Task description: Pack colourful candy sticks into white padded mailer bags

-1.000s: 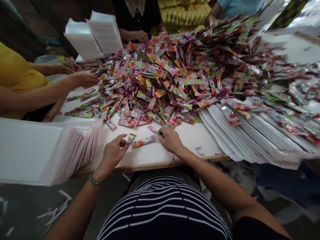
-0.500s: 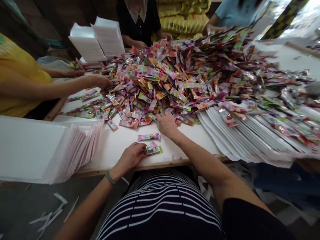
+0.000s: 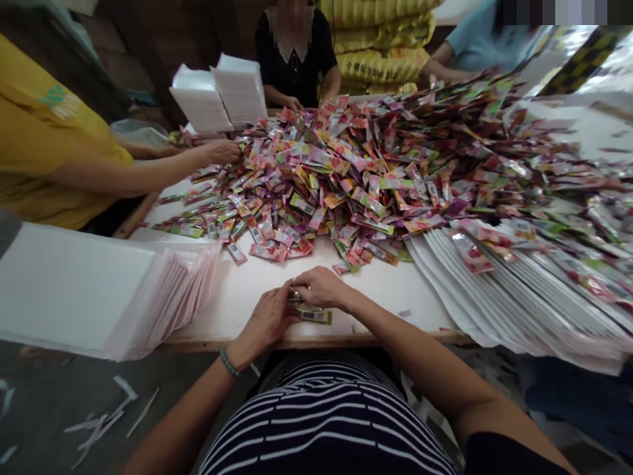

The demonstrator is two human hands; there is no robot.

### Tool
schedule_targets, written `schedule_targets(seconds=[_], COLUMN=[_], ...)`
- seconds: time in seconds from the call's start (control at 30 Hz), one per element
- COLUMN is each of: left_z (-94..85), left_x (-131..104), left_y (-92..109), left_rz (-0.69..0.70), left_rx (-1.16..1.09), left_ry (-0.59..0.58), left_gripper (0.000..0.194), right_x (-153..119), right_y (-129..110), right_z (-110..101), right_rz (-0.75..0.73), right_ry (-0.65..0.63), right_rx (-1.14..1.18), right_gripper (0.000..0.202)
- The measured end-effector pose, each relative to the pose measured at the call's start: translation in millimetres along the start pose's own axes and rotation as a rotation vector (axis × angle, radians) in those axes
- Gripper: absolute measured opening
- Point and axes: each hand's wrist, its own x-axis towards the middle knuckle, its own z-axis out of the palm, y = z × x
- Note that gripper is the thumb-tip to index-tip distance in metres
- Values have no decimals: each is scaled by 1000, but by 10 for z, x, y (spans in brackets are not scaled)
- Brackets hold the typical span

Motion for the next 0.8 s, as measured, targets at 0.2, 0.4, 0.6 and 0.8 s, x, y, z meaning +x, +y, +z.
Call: schedule_targets(seconds=[0.2, 0.4, 0.6, 0.8], left_z=[-16, -64, -70, -35], left_x=[-54, -83, -80, 49], left_y=[-59, -26, -24, 9], left_rz=[-10, 67, 146, 196], left_rx=[6, -19, 56, 9], left_ry=[-26, -25, 99, -42], left_gripper=[38, 22, 23, 49], right_x=[834, 657, -77, -422], right_y=[-22, 270, 305, 359], right_z=[69, 250, 247, 179], right_rz=[-56, -78, -167, 18], right_ry=[212, 403, 370, 346], right_rx=[-178, -154, -136, 8], right_gripper=[24, 20, 23, 22])
